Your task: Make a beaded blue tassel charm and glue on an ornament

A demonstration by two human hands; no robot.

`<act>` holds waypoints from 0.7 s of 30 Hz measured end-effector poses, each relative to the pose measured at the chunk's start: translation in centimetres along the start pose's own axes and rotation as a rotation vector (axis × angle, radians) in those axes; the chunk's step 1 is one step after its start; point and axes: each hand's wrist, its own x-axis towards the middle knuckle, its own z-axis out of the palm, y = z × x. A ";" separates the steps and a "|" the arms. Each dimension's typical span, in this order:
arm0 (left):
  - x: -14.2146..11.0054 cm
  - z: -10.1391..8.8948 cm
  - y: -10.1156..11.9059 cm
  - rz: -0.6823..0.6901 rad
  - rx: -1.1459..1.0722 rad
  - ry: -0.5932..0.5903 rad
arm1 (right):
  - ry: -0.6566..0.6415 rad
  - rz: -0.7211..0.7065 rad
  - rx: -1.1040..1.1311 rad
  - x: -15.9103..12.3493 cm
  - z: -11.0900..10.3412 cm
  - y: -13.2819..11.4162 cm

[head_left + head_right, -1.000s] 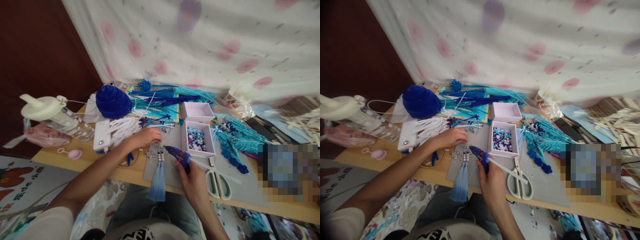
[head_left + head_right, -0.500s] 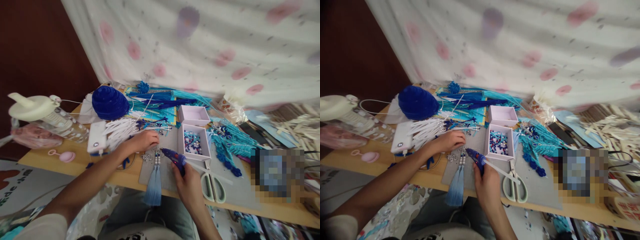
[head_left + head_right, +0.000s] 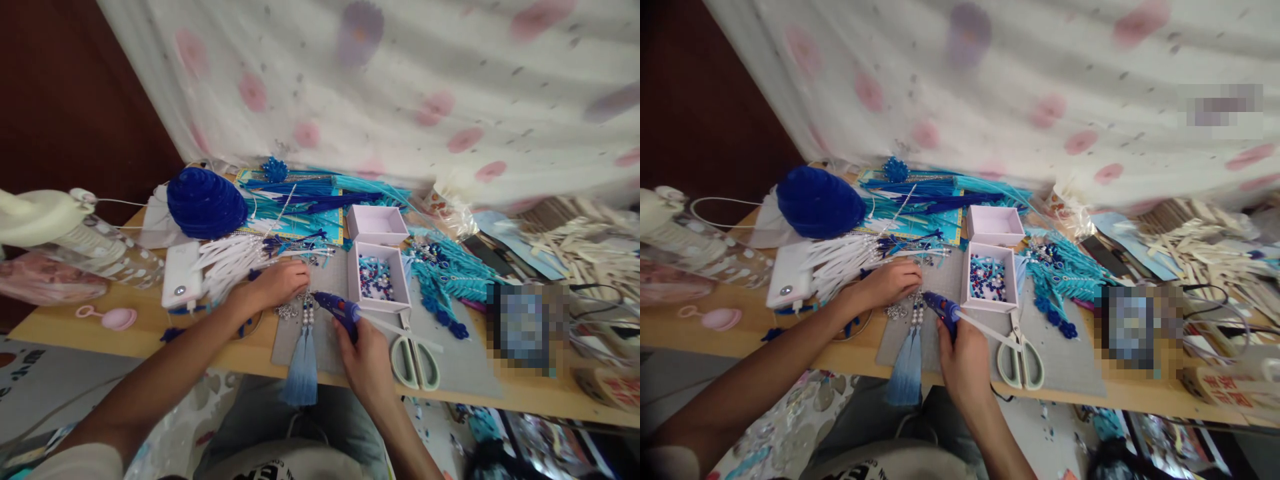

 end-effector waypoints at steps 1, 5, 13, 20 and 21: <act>0.0 0.0 0.0 0.004 0.004 -0.001 | 0.005 0.000 -0.010 0.0 0.1 0.0; 0.0 0.0 -0.1 0.018 0.007 0.006 | 0.011 -0.023 -0.048 0.0 0.3 0.3; 0.0 -0.3 0.1 0.021 -0.032 0.028 | 0.012 -0.047 -0.101 0.0 0.6 0.5; 0.0 -0.3 0.0 -0.002 -0.040 -0.003 | -0.013 -0.013 -0.111 0.0 0.9 0.6; 0.0 -0.3 0.0 -0.004 -0.041 -0.007 | -0.013 -0.012 -0.110 -0.1 0.9 0.6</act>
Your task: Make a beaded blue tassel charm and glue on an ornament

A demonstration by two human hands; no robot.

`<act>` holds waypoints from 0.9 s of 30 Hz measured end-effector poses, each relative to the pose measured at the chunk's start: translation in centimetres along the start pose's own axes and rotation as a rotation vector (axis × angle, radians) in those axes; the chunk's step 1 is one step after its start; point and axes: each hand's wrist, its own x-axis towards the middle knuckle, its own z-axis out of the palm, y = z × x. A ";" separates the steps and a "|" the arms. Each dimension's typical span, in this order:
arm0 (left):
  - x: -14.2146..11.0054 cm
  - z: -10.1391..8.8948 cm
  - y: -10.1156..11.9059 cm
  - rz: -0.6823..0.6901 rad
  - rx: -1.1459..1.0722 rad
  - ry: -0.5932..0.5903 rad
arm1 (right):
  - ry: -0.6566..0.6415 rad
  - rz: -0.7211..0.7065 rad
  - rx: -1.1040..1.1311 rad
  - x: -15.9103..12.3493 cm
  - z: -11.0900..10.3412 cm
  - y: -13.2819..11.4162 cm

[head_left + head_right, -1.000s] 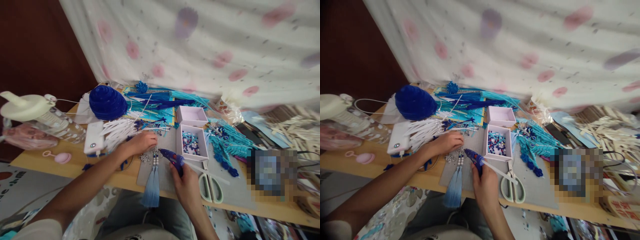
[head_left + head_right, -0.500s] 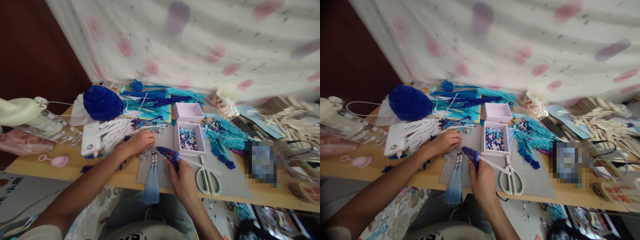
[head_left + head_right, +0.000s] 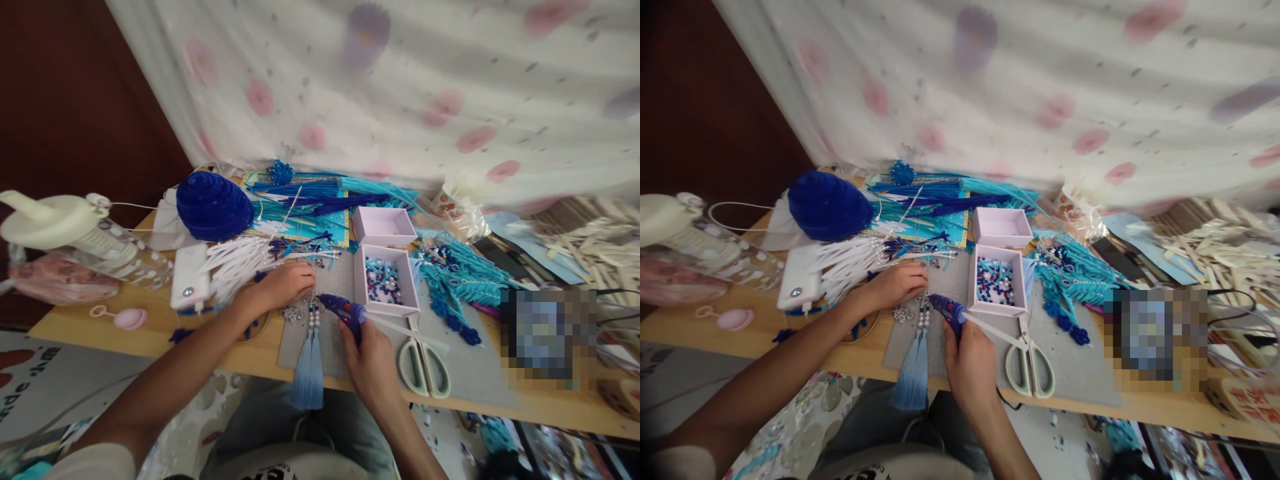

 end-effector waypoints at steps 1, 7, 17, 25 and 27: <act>0.0 0.0 0.0 -0.001 0.000 -0.002 | 0.000 -0.001 0.002 0.0 0.0 0.0; 0.0 0.0 0.0 0.001 -0.014 0.001 | -0.002 -0.016 0.014 -0.2 -0.3 0.0; 0.0 0.0 -0.1 -0.008 -0.030 -0.006 | 0.010 -0.013 0.021 -0.5 0.1 0.0; 0.0 -0.2 -0.1 -0.007 -0.028 -0.025 | 0.019 -0.029 -0.025 0.1 0.1 0.0; 0.1 -0.1 -0.1 0.000 -0.028 -0.026 | 0.033 -0.028 -0.029 0.1 0.1 0.0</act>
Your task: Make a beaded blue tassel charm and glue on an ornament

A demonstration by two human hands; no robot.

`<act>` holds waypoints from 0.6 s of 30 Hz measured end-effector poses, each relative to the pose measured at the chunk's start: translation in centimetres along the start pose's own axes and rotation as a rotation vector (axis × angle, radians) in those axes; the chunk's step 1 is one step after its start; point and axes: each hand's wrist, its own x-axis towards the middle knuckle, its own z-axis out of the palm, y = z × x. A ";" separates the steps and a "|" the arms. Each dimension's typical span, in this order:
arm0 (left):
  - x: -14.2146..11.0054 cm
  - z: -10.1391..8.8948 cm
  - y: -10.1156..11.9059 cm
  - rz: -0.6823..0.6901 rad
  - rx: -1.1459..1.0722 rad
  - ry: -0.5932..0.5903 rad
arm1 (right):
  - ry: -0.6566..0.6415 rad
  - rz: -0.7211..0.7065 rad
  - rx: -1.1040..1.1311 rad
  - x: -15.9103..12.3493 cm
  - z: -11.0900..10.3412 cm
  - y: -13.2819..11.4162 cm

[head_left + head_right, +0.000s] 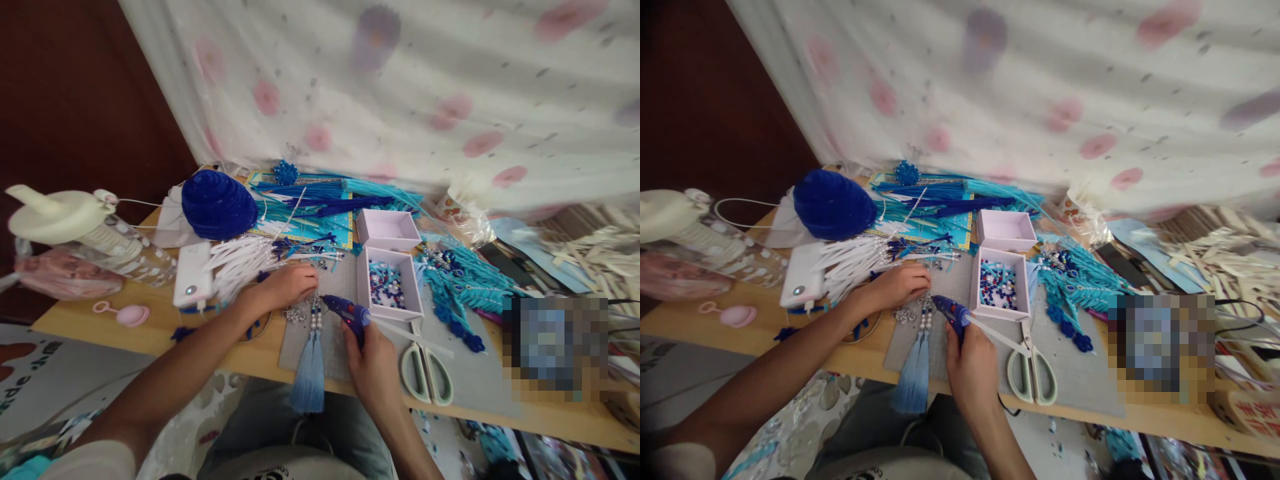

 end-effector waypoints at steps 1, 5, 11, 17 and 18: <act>0.0 0.0 0.0 0.002 0.000 0.002 | 0.007 0.001 0.000 0.0 0.0 0.0; 0.0 0.0 0.1 0.000 -0.007 0.018 | 0.013 -0.006 0.017 -0.2 0.0 0.0; 0.0 -0.1 0.2 0.003 -0.017 0.016 | 0.028 -0.016 -0.004 -0.8 -0.2 0.3; 0.0 0.0 0.0 0.011 -0.017 0.014 | 0.012 -0.012 0.021 -1.0 -0.3 0.4; 0.0 0.0 0.0 0.009 -0.015 0.012 | 0.008 -0.006 0.027 -1.1 -0.3 0.4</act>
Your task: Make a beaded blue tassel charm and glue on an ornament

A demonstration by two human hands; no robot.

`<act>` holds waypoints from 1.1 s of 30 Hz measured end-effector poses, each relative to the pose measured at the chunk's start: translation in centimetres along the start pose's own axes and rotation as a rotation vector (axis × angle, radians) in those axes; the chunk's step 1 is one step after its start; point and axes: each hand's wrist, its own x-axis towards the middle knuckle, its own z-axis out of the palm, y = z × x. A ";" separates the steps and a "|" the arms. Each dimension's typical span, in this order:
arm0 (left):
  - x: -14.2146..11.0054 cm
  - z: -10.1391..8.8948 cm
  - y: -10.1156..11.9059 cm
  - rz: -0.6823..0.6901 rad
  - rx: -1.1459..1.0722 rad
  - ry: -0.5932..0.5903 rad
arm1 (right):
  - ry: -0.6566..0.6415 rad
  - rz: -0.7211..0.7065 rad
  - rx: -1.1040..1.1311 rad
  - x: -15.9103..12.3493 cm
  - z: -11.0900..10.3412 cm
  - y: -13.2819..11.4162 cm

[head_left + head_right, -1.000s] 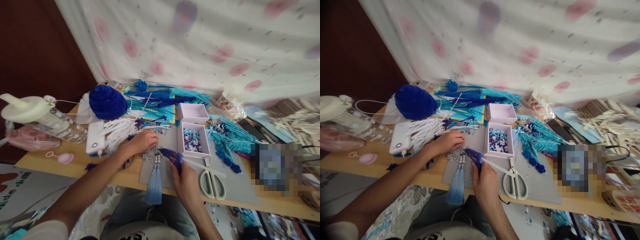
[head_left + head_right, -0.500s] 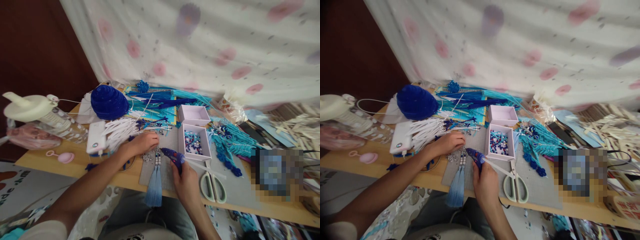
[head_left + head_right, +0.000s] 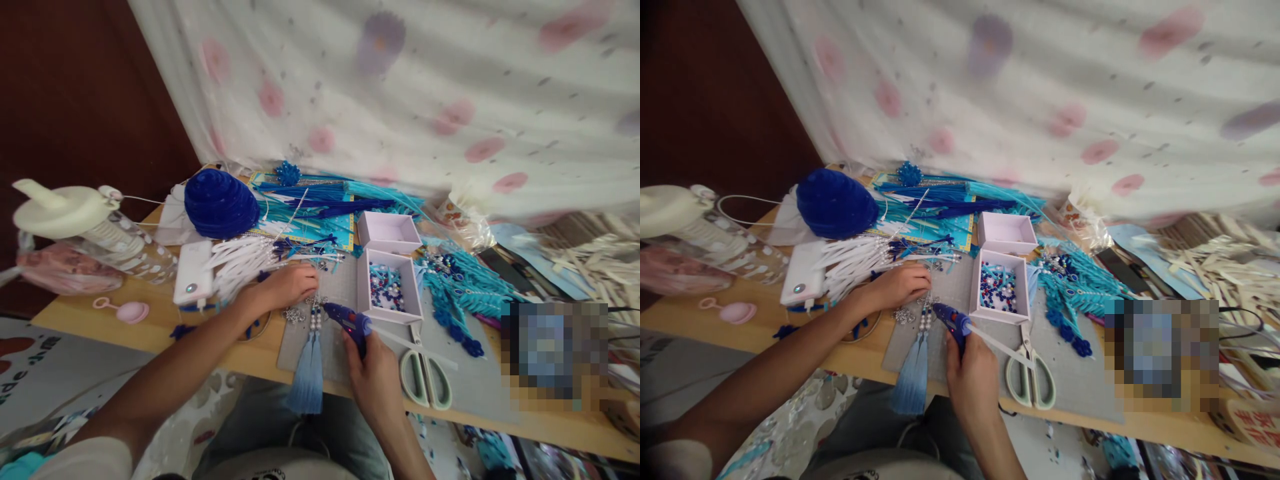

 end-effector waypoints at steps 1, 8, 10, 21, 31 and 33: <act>0.0 0.0 0.0 -0.003 0.001 -0.001 | 0.000 0.005 0.002 0.0 0.0 0.0; 0.1 -0.2 0.1 -0.002 0.004 -0.005 | 0.020 0.019 0.001 -0.1 -0.6 -0.3; 0.1 -0.2 0.1 -0.002 0.006 -0.004 | 0.013 0.017 0.015 0.1 -0.5 -0.5; 0.1 0.2 -0.1 -0.004 0.031 -0.004 | -0.012 0.008 0.004 1.0 0.1 -1.2; -0.1 0.7 -0.6 0.011 0.026 0.018 | -0.037 -0.002 0.006 1.2 0.3 -1.1; -0.1 0.8 -0.6 0.014 0.032 0.021 | -0.032 -0.009 0.015 1.1 0.3 -1.1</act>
